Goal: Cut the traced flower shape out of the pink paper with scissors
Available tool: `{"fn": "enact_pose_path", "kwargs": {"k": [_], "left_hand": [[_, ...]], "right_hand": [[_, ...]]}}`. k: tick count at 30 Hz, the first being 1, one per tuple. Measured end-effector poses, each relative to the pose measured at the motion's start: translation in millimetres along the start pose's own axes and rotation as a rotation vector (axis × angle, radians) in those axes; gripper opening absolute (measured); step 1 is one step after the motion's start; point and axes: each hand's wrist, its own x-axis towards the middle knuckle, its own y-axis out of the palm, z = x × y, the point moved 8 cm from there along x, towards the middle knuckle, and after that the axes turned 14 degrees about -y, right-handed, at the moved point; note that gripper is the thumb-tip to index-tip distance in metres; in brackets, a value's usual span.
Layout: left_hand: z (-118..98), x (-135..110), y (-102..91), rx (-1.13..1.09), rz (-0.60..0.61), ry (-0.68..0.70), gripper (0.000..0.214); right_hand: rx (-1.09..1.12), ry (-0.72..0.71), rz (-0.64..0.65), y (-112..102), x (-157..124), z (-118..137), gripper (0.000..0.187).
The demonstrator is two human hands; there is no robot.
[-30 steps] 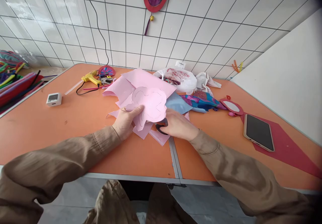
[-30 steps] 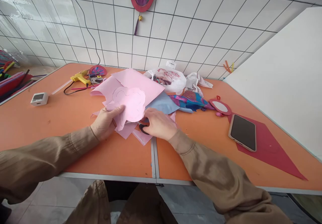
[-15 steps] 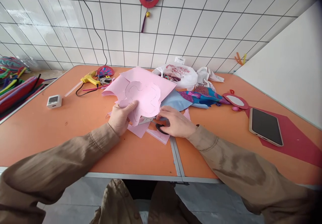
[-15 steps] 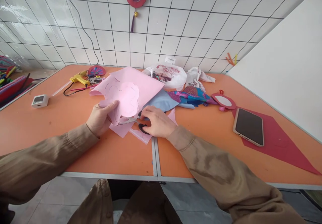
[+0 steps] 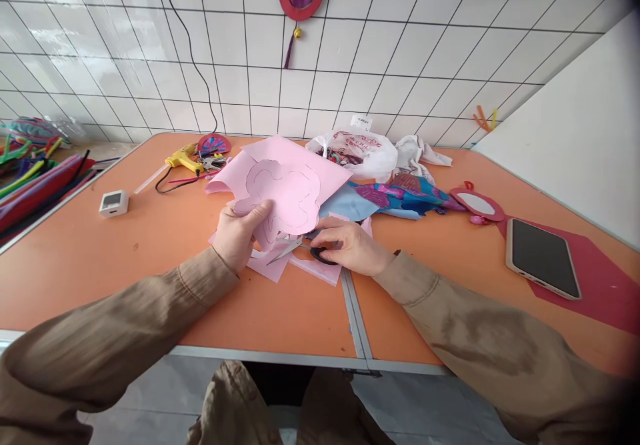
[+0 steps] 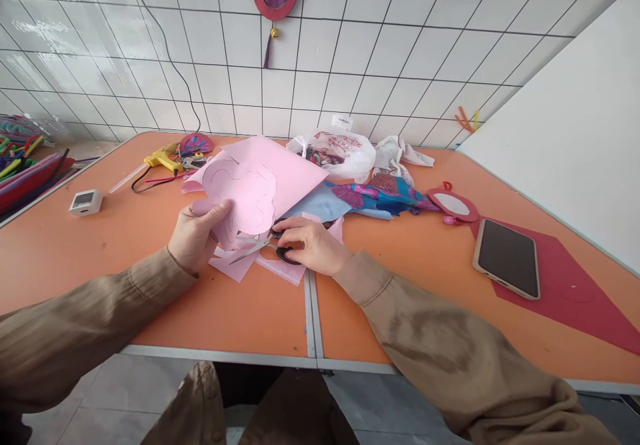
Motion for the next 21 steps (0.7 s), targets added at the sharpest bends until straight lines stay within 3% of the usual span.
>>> {"fn": "enact_pose_path", "kwargs": {"k": [11,15,21], "left_hand": [[9.8,-3.2,-1.1,0.053,0.02,-0.025,0.036],[11.0,-6.1,6.0,-0.021,0.081,-0.047,0.035],[12.2,-7.4,7.2,-0.047,0.07,-0.082,0.035]], "right_hand": [[-0.107,-0.156,0.094,3.6,5.0,20.4,0.027],[-0.139,-0.167,0.131,4.5,5.7,23.3,0.027],[-0.182,-0.159,0.172,4.4,4.3,24.2,0.028]]}}
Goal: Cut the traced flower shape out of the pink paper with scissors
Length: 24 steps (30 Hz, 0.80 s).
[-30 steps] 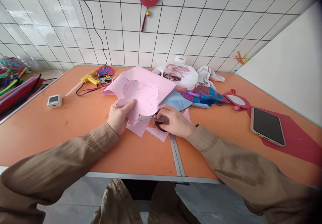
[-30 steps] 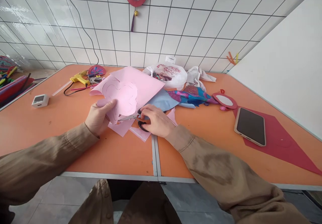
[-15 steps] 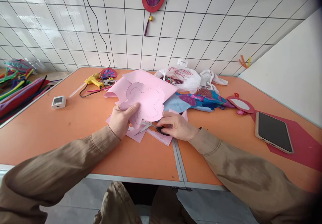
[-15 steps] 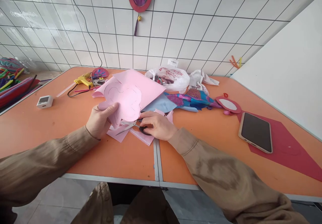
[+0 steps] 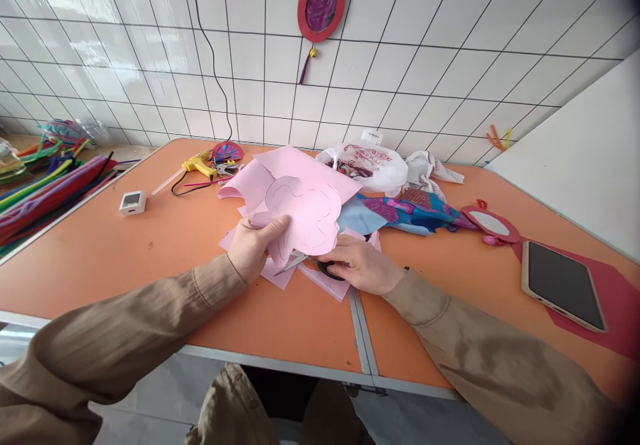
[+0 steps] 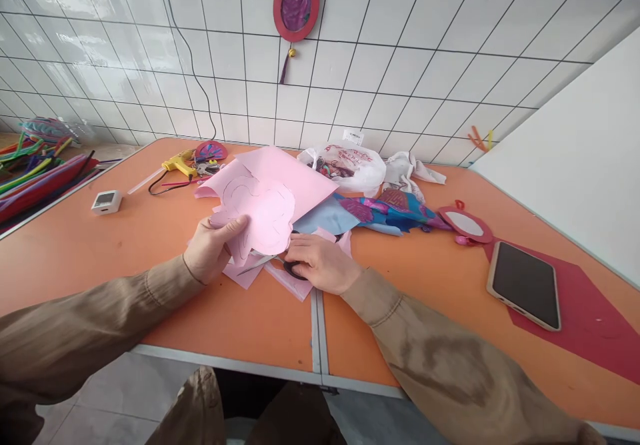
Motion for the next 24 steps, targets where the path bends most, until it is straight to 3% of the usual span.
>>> {"fn": "enact_pose_path", "kwargs": {"k": [3,11,17,24], "left_hand": [[0.5,-0.4,0.3,-0.001,0.013,-0.001,0.036],[4.0,-1.2,2.1,-0.038,0.005,-0.044,0.042],[9.1,-2.5,3.7,-0.052,0.022,-0.064,0.041],[10.8,-4.0,5.5,-0.016,0.052,-0.088,0.038]], "right_hand": [[-0.023,-0.012,-0.016,-0.4,0.8,3.1,0.026],[-0.025,0.126,-0.231,-3.9,1.3,2.3,0.025],[0.082,0.007,-0.171,0.0,6.5,7.7,0.039],[0.08,-0.121,-0.115,2.8,7.5,13.9,0.037]]}}
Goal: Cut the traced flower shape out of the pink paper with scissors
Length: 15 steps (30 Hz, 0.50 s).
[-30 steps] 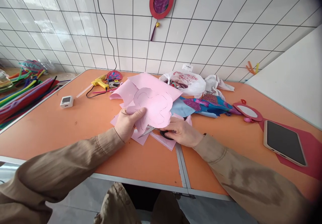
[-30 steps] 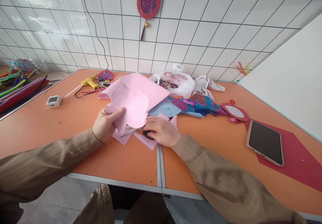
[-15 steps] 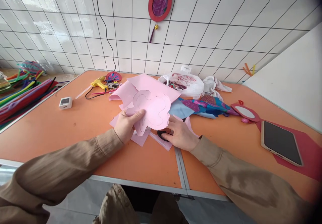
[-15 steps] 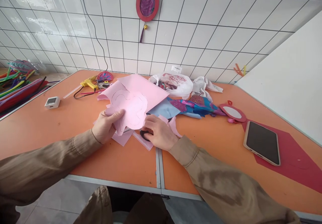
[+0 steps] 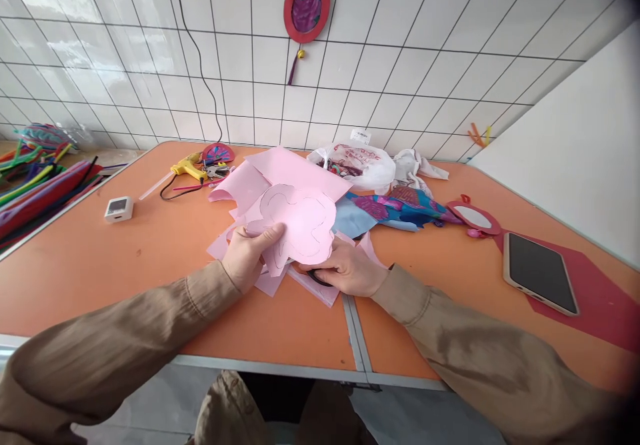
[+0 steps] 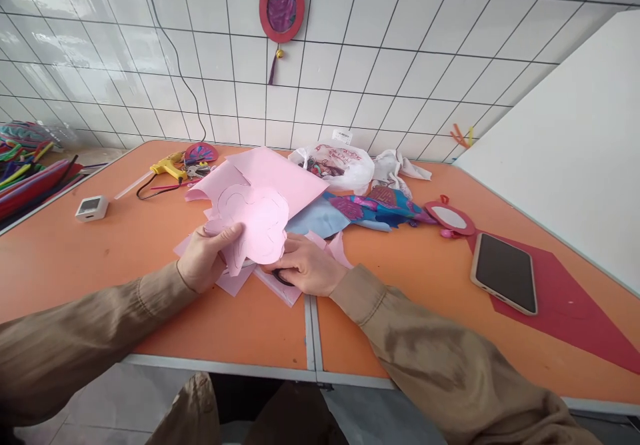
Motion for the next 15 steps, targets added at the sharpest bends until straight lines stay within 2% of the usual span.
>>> {"fn": "enact_pose_path", "kwargs": {"k": [5,10,15], "left_hand": [[-1.4,0.2,0.3,0.014,-0.002,0.016,0.037],[-0.9,0.1,0.3,0.001,0.021,0.033,0.041],[-0.9,1.4,-1.1,0.02,0.006,0.031,0.038]], "right_hand": [[-0.048,-0.079,0.02,2.1,0.7,7.1,0.031],[-0.253,-0.055,-0.099,-7.2,0.0,8.8,0.023],[-0.074,0.032,-0.133,-6.1,-3.1,-1.1,0.021]]}}
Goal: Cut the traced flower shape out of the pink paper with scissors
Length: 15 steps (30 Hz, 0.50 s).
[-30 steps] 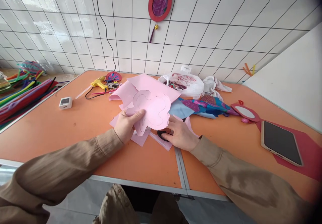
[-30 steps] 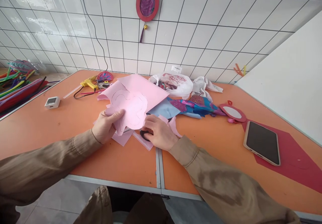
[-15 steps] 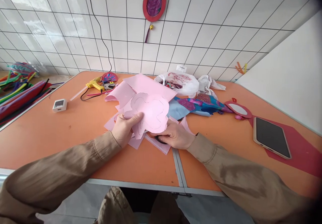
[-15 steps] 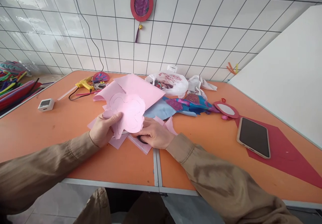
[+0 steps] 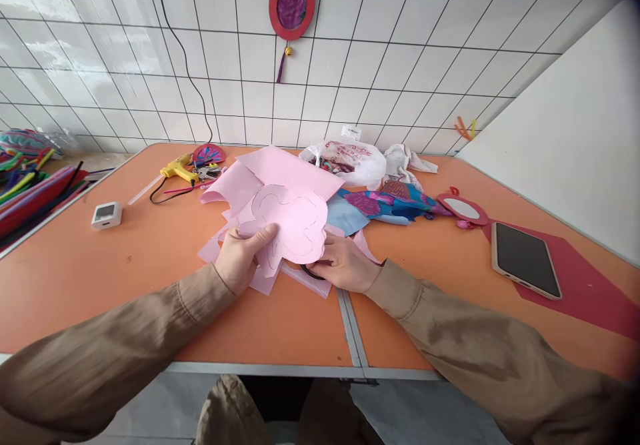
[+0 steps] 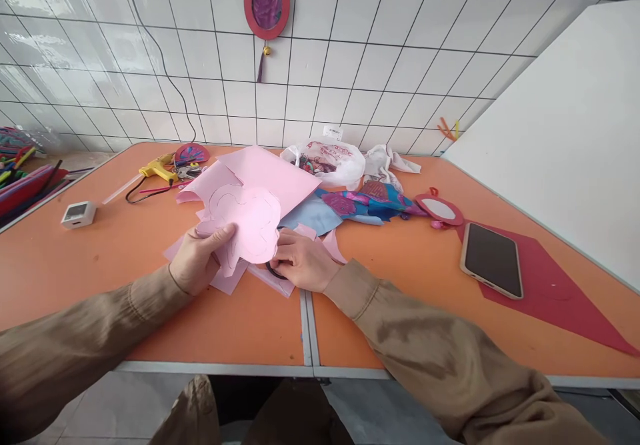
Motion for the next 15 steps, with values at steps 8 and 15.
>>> {"fn": "enact_pose_path", "kwargs": {"k": [8,15], "left_hand": [[2.1,0.6,0.5,0.084,0.02,0.021,0.035],[7.5,0.8,-3.0,0.145,0.016,0.03,0.026]], "right_hand": [[0.331,0.25,-0.276,-24.2,-4.7,-15.8,0.029],[0.646,0.62,-0.554,-23.9,-6.8,-14.6,0.04]]}}
